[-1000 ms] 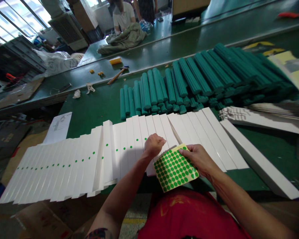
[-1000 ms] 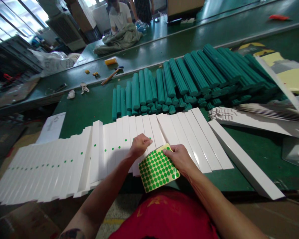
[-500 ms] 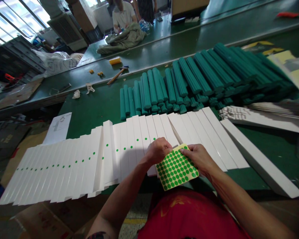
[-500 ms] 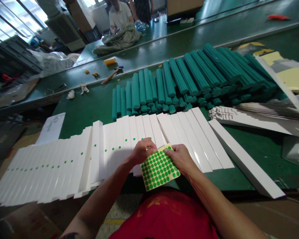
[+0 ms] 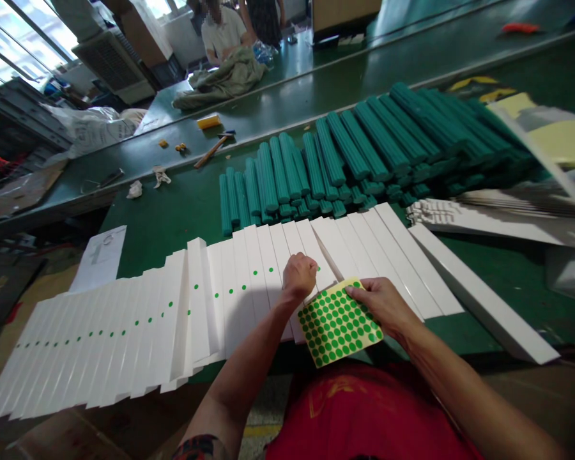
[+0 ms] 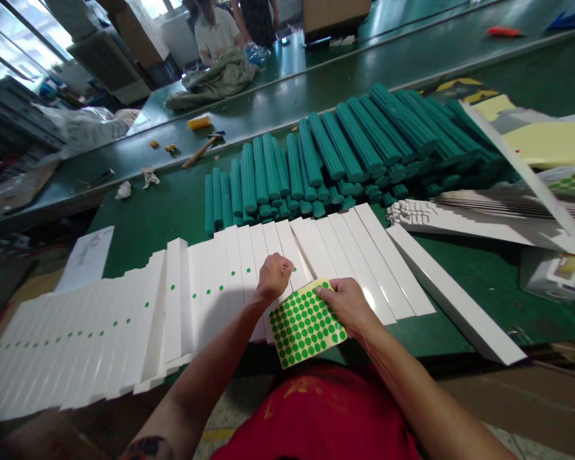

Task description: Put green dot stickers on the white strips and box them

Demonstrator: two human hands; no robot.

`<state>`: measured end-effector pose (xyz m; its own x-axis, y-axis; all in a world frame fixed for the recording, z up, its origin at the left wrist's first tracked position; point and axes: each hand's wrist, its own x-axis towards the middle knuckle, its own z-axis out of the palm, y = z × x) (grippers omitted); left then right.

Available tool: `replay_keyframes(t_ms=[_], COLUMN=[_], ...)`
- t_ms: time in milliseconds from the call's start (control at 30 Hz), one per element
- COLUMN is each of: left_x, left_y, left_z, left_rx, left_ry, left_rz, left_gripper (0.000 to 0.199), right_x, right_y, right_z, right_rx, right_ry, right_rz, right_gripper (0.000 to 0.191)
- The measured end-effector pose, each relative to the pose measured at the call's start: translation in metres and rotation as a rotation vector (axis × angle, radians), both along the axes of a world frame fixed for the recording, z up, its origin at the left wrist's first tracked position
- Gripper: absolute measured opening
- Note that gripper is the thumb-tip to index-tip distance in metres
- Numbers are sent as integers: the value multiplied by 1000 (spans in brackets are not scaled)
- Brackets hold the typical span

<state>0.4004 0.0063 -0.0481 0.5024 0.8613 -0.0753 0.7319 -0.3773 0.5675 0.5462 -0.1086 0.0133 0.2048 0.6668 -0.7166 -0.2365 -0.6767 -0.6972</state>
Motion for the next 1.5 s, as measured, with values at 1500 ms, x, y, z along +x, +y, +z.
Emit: replay_keyframes(t_ms=[1500], left_x=[58], left_y=[12], left_z=[13], left_rx=[-210], left_ry=[-85], left_rz=[-96], left_gripper=[17], right_x=[39], right_y=[-21], right_z=[1], right_rx=[3], right_ry=[14], right_rz=[5], right_gripper=[21])
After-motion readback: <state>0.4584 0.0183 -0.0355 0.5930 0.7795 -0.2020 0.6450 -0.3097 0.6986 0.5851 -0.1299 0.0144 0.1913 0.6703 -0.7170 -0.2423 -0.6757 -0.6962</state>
